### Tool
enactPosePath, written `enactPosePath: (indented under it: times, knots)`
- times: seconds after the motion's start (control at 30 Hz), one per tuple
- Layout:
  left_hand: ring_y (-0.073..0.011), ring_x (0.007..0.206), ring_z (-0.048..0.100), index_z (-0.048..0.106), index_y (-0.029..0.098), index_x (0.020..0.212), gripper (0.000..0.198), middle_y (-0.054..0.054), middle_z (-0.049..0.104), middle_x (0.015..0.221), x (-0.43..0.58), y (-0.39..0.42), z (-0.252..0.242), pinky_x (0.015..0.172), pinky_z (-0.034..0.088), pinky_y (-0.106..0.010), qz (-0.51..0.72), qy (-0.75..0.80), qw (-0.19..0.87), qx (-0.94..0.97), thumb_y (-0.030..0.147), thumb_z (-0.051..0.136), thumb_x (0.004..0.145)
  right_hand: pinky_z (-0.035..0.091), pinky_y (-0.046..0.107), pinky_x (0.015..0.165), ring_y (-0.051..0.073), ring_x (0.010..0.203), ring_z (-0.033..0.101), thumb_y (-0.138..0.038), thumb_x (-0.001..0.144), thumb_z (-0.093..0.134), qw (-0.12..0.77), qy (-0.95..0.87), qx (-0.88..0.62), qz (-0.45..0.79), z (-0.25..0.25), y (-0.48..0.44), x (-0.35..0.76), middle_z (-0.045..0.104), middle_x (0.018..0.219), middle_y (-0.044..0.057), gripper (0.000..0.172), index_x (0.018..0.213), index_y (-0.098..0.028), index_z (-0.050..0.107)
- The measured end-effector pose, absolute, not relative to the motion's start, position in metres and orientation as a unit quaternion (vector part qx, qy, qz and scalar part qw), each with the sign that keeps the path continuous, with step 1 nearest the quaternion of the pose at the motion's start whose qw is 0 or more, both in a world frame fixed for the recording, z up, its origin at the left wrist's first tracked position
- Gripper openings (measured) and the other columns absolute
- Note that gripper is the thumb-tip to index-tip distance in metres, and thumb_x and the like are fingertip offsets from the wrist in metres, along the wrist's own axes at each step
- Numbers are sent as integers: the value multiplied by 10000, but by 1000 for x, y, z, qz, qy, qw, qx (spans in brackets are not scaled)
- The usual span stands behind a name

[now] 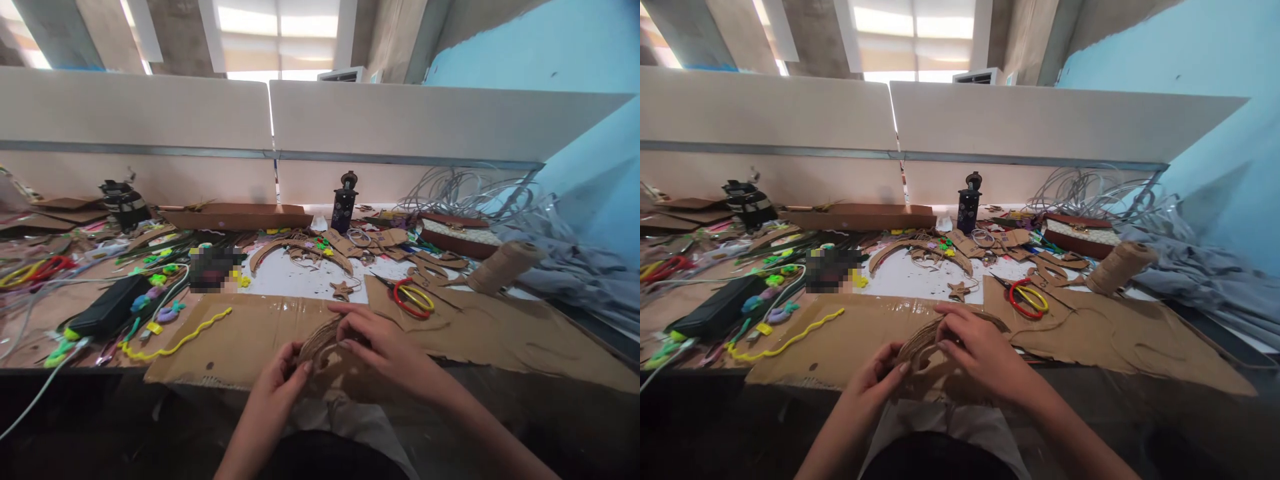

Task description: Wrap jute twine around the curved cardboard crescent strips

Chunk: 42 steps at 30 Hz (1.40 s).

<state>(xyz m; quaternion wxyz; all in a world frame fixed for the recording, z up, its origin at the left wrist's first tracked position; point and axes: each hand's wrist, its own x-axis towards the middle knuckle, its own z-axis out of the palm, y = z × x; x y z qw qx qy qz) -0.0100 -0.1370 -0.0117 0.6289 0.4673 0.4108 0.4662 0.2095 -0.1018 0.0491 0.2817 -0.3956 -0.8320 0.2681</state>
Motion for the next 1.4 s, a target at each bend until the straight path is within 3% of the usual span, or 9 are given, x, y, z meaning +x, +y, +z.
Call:
enactPosePath:
  times: [0.17, 0.3, 0.4, 0.53, 0.67, 0.9, 1.1, 1.23, 1.4]
  knots:
    - [-237, 866, 682, 722, 163, 1038, 410, -108, 759, 993, -8, -141, -9, 692, 511, -280, 463, 419, 650, 433, 486, 783, 793, 444, 314, 817, 198, 911, 576, -206, 986, 507, 289, -821, -411, 269, 44, -97, 211, 599, 967, 50, 130, 876, -211, 576]
    - [-139, 582, 626, 707, 155, 942, 350, -91, 770, 885, -11, -143, -9, 586, 451, -244, 455, 448, 641, 426, 461, 784, 793, 444, 339, 856, 233, 1036, 574, -229, 979, 504, 316, -807, -422, 266, 46, -98, 214, 614, 1103, 90, 134, 884, -210, 596]
    - [-116, 518, 603, 685, 157, 902, 307, -75, 767, 823, -11, -142, -9, 539, 406, -224, 470, 458, 631, 414, 438, 763, 808, 446, 352, 876, 255, 1122, 565, -232, 972, 509, 340, -799, -418, 267, 47, -103, 214, 608, 1245, 104, 132, 888, -216, 610]
    - [-134, 520, 619, 654, 157, 920, 377, -67, 757, 776, -9, -139, -12, 510, 417, -221, 478, 448, 650, 385, 454, 808, 745, 451, 308, 753, 210, 876, 607, -255, 977, 526, 335, -793, -412, 298, 48, -109, 209, 679, 999, 66, 110, 930, -226, 621]
    - [-134, 536, 637, 633, 160, 918, 400, -61, 757, 742, -6, -139, -13, 523, 438, -213, 495, 441, 659, 356, 447, 830, 721, 437, 283, 710, 191, 800, 605, -265, 951, 578, 334, -785, -425, 303, 47, -109, 205, 679, 879, 30, 91, 906, -229, 648]
    - [-174, 601, 705, 619, 164, 872, 393, -70, 770, 762, -6, -141, -12, 559, 485, -235, 492, 447, 671, 328, 445, 845, 715, 418, 285, 655, 193, 731, 610, -273, 899, 633, 333, -783, -436, 293, 47, -109, 206, 695, 803, 19, 83, 855, -236, 692]
    - [-205, 665, 743, 618, 168, 883, 378, -69, 772, 775, -6, -142, -15, 580, 505, -243, 481, 443, 678, 337, 451, 825, 742, 437, 247, 616, 163, 691, 595, -269, 930, 614, 295, -764, -410, 402, 50, -114, 198, 682, 803, 3, 84, 878, -232, 670]
    - [-196, 694, 742, 635, 158, 935, 355, -85, 782, 854, -6, -142, -15, 622, 530, -250, 479, 432, 676, 355, 447, 784, 792, 446, 247, 716, 166, 800, 645, -195, 922, 641, 291, -808, -387, 336, 43, -111, 190, 721, 870, -6, 87, 916, -246, 711]
    - [-182, 716, 731, 656, 153, 931, 314, -95, 780, 895, -7, -144, -13, 630, 534, -242, 477, 436, 675, 356, 416, 778, 810, 438, 261, 691, 175, 776, 644, -196, 925, 638, 302, -832, -383, 264, 35, -110, 185, 702, 839, 11, 75, 895, -229, 698]
